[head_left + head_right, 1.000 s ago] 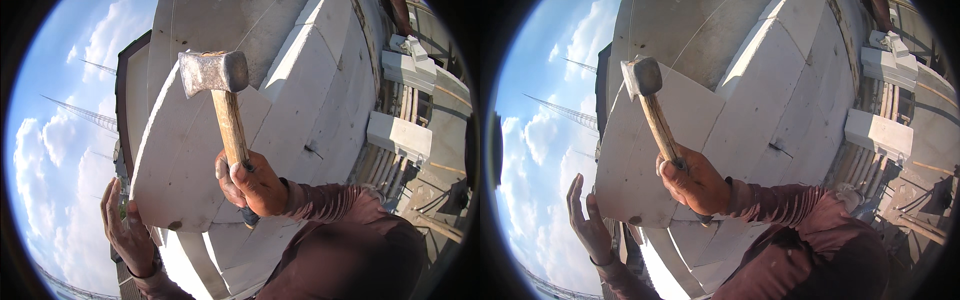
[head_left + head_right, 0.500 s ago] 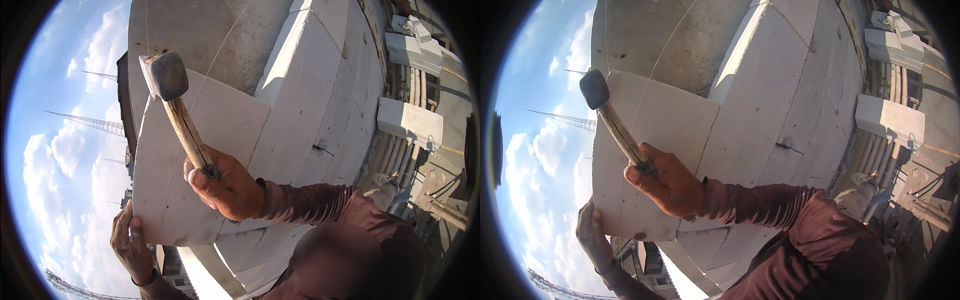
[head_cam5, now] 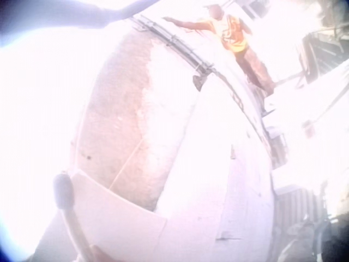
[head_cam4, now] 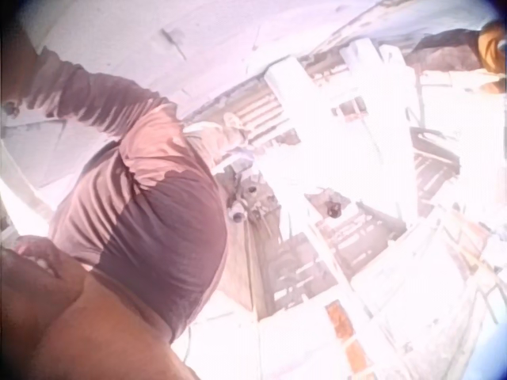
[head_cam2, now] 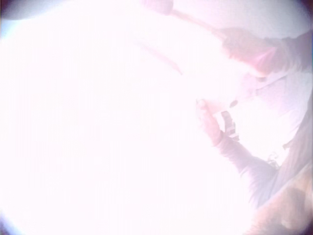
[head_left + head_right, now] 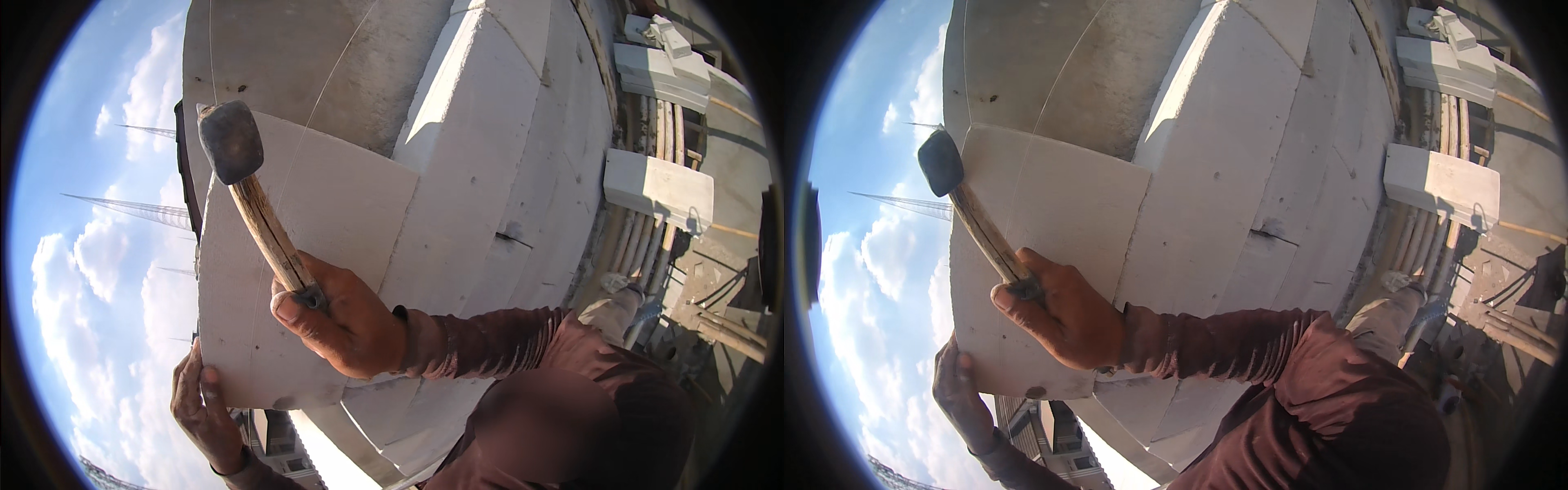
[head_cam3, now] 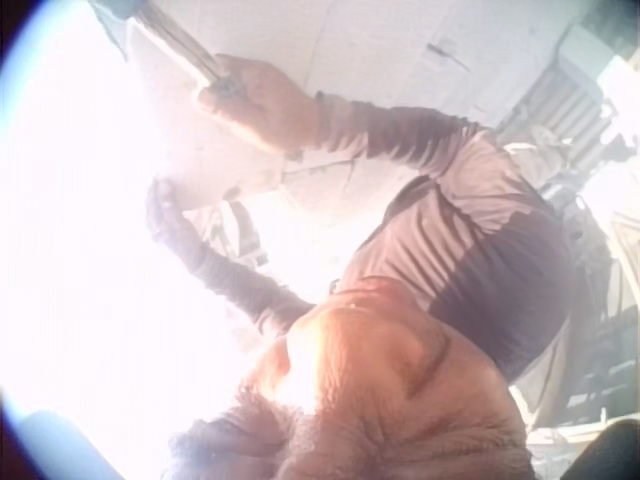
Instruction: The person scoops cement from a bucket using a trowel and applies it to a wall on a construction site. They smooth the cement along the wall surface and later use a hammer to break a large white block into smaller pieces.
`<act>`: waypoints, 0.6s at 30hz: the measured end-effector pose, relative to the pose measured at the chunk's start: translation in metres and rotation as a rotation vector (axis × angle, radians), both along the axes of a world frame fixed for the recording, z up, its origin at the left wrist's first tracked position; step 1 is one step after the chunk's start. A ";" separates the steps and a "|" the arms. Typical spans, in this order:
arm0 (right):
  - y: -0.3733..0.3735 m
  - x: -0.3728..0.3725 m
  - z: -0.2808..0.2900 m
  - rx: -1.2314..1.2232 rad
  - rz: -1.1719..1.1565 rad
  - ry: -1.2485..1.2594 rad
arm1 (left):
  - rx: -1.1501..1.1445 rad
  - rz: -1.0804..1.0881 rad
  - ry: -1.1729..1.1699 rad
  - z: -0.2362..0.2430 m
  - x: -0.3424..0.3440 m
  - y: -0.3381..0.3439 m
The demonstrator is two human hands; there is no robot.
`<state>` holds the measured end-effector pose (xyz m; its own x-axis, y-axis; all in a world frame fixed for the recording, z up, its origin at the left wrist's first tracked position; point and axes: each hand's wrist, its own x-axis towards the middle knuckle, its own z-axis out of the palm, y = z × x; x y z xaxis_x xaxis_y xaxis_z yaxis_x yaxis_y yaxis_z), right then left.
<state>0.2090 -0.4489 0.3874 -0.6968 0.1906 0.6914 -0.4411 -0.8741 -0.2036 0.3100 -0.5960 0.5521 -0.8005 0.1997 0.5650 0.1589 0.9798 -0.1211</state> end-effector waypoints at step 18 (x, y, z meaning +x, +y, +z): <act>-0.031 0.037 -0.035 -0.022 0.123 0.001 | 0.068 -0.117 -0.011 0.001 -0.006 -0.019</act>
<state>0.2462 -0.4794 0.3521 -0.7153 0.1186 0.6887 -0.3301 -0.9260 -0.1834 0.3037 -0.6153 0.5527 -0.7801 0.2542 0.5716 0.2740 0.9603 -0.0531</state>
